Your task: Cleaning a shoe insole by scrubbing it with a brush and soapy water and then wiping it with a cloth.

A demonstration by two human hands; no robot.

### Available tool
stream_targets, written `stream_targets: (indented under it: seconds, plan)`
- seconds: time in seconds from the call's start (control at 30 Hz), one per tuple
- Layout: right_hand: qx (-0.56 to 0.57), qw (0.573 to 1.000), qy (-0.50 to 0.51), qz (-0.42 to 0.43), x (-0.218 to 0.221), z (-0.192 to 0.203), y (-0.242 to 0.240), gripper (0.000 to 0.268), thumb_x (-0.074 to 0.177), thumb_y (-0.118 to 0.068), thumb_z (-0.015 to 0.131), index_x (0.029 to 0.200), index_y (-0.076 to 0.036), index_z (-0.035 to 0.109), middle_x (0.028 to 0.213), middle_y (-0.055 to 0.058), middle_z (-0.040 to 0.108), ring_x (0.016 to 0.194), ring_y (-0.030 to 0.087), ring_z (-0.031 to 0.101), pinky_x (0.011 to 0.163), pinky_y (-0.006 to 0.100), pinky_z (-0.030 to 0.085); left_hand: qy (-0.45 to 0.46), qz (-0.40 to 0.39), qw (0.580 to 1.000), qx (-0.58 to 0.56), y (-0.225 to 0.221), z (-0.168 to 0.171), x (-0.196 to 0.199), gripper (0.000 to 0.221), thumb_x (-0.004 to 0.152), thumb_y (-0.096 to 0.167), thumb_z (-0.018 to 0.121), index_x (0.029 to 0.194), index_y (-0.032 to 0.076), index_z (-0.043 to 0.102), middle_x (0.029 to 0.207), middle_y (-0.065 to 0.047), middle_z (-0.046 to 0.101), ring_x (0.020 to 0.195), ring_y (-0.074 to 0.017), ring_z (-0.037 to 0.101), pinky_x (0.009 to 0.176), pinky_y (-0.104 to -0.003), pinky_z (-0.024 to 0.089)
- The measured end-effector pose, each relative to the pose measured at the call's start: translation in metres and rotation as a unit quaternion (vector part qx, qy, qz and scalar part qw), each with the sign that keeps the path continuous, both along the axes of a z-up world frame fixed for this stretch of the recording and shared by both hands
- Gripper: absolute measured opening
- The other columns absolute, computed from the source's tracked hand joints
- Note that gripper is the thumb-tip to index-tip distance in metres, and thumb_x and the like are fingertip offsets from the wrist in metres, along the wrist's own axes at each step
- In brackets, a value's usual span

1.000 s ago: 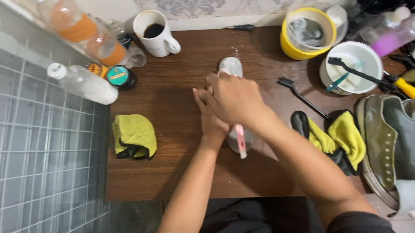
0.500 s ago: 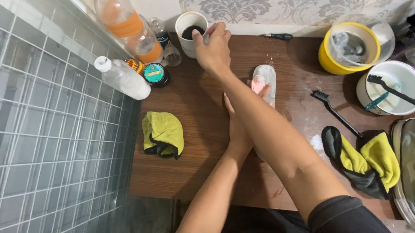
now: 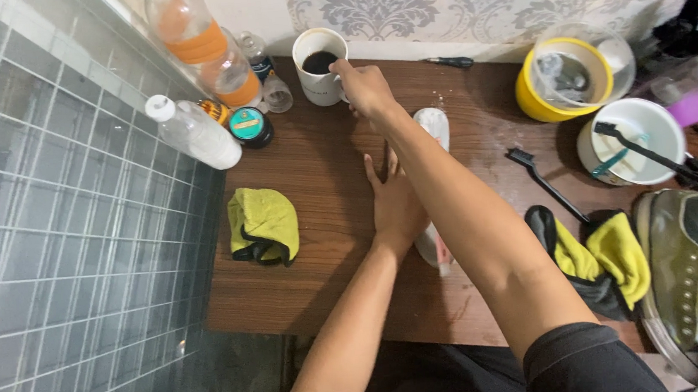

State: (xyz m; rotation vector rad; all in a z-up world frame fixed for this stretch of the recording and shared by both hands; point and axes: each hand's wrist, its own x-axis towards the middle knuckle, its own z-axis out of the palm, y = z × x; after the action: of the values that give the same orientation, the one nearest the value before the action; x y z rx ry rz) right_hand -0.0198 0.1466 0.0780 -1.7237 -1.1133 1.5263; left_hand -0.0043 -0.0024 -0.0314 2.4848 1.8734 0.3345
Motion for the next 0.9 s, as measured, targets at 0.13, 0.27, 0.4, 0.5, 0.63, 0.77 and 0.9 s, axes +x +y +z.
stream_targets:
  seconds: [0.13,0.27,0.4,0.5,0.63,0.77,0.9]
  plan:
    - [0.034,0.999,-0.024,0.02,0.038,0.021,-0.02,0.043,0.092,-0.041,0.056,0.062,-0.018,0.035,0.06,-0.003,0.037,0.057,0.013,0.033,0.056,0.03,0.03,0.004,0.014,0.997,-0.074,0.005,0.012,0.004,0.082,0.08,0.036,0.058,0.154,0.013,0.036,0.164,-0.009,0.03,0.155,-0.0356,0.01,0.116,-0.075,0.007]
    - [0.082,0.995,-0.061,0.02,0.103,0.049,-0.039,0.035,0.092,-0.048,0.057,0.072,-0.019,0.055,0.066,-0.006,0.051,0.057,0.008,0.042,0.051,0.027,0.034,-0.147,0.008,0.987,-0.062,0.003,0.01,0.004,0.052,0.105,0.045,0.028,0.153,0.028,0.038,0.16,-0.019,0.035,0.154,-0.0381,0.015,0.117,-0.071,0.001]
    - [0.107,0.993,-0.051,-0.021,0.187,0.091,-0.07,0.033,0.098,-0.046,0.059,0.077,-0.021,0.052,0.066,-0.007,0.048,0.045,0.005,0.03,0.041,0.021,0.021,-0.081,0.012,0.996,0.046,0.006,-0.02,0.005,0.058,0.105,0.043,0.043,0.16,0.038,0.025,0.16,-0.02,0.039,0.154,-0.0352,0.026,0.118,-0.069,0.008]
    - [0.139,0.988,-0.053,-0.034,0.258,0.127,-0.11,0.033,0.107,-0.04,0.058,0.082,-0.02,0.049,0.066,-0.011,0.034,0.054,0.002,0.029,0.048,0.02,0.02,-0.161,0.008,0.987,0.01,-0.002,0.015,0.008,0.049,0.106,0.044,0.04,0.15,0.023,0.048,0.156,-0.023,0.042,0.15,-0.0407,0.028,0.117,-0.07,0.007]
    - [0.124,0.984,-0.094,-0.09,0.337,0.149,-0.156,0.047,0.113,-0.034,0.049,0.07,-0.021,0.035,0.06,-0.008,0.024,0.049,0.006,0.02,0.047,0.026,0.011,-0.16,-0.005,0.986,-0.051,-0.003,0.026,0.01,0.052,0.106,0.044,0.033,0.152,0.023,0.043,0.156,-0.023,0.04,0.152,-0.0403,0.019,0.115,-0.071,0.002]
    - [0.128,0.974,-0.135,-0.131,0.4,0.14,-0.188,0.054,0.118,-0.033,0.042,0.068,-0.019,0.028,0.065,-0.003,0.023,0.056,0.011,0.021,0.052,0.028,0.015,-0.165,-0.002,0.985,-0.045,-0.004,0.027,0.01,0.051,0.106,0.041,0.04,0.155,0.027,0.038,0.158,-0.019,0.04,0.151,-0.0441,0.019,0.115,-0.07,0.001]
    - [0.092,0.963,-0.142,-0.209,0.447,0.114,-0.212,0.054,0.122,-0.039,0.041,0.073,-0.019,0.03,0.07,-0.002,0.023,0.063,0.012,0.02,0.055,0.027,0.017,-0.159,0.004,0.985,-0.059,-0.005,0.033,0.013,0.05,0.106,0.039,0.041,0.154,0.028,0.038,0.159,-0.014,0.04,0.151,-0.0456,0.018,0.114,-0.071,0.002]
